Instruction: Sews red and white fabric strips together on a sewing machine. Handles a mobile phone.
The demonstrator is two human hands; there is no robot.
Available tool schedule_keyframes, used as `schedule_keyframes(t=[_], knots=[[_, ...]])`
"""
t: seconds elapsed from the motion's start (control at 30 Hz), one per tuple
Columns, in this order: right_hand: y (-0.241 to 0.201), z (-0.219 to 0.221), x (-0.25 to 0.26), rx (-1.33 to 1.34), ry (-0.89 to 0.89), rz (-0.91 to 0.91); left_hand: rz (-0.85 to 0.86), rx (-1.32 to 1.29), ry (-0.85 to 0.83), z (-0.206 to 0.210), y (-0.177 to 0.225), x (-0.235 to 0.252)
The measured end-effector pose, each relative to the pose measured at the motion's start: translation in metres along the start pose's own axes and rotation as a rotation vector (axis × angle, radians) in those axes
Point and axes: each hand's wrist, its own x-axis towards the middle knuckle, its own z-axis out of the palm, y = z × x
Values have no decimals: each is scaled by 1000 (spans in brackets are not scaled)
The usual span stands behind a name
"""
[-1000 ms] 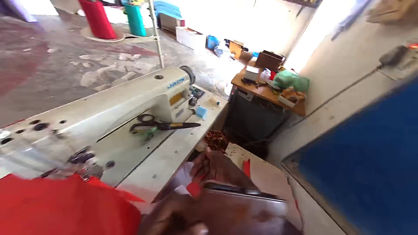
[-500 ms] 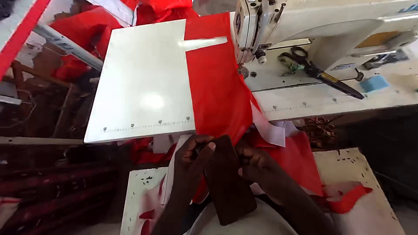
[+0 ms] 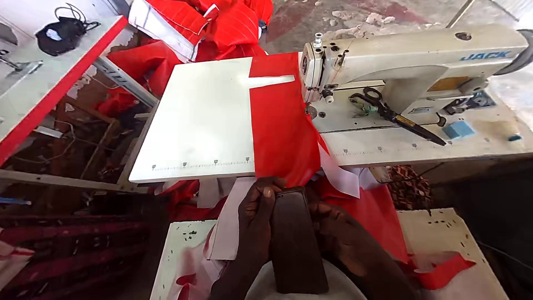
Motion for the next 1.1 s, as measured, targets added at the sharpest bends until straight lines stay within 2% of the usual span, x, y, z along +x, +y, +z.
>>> schedule_keyframes(t=[0.17, 0.33, 0.53, 0.7, 0.87, 0.93, 1.0, 1.1], knots=[[-2, 3, -3, -24, 6, 10, -116, -303, -46, -6, -2, 0], [0, 7, -2, -6, 19, 17, -56, -530, -117, -8, -5, 0], [-3, 17, -1, -77, 59, 3, -13, -571, -157, -10, 0, 5], [4, 11, -1, -10, 44, -16, -27, -582, -180, -10, -3, 6], [12, 10, -2, 22, 88, -54, -161, -248, -73, -8, -4, 8], [17, 8, -2, 14, 67, -79, -102, -59, -61, -8, 0, 10], [20, 5, -2, 12, 22, -106, 77, 154, -90, -8, 13, 18], [24, 1, 0, 50, -44, -132, 392, 146, -170, 8, 68, 35]])
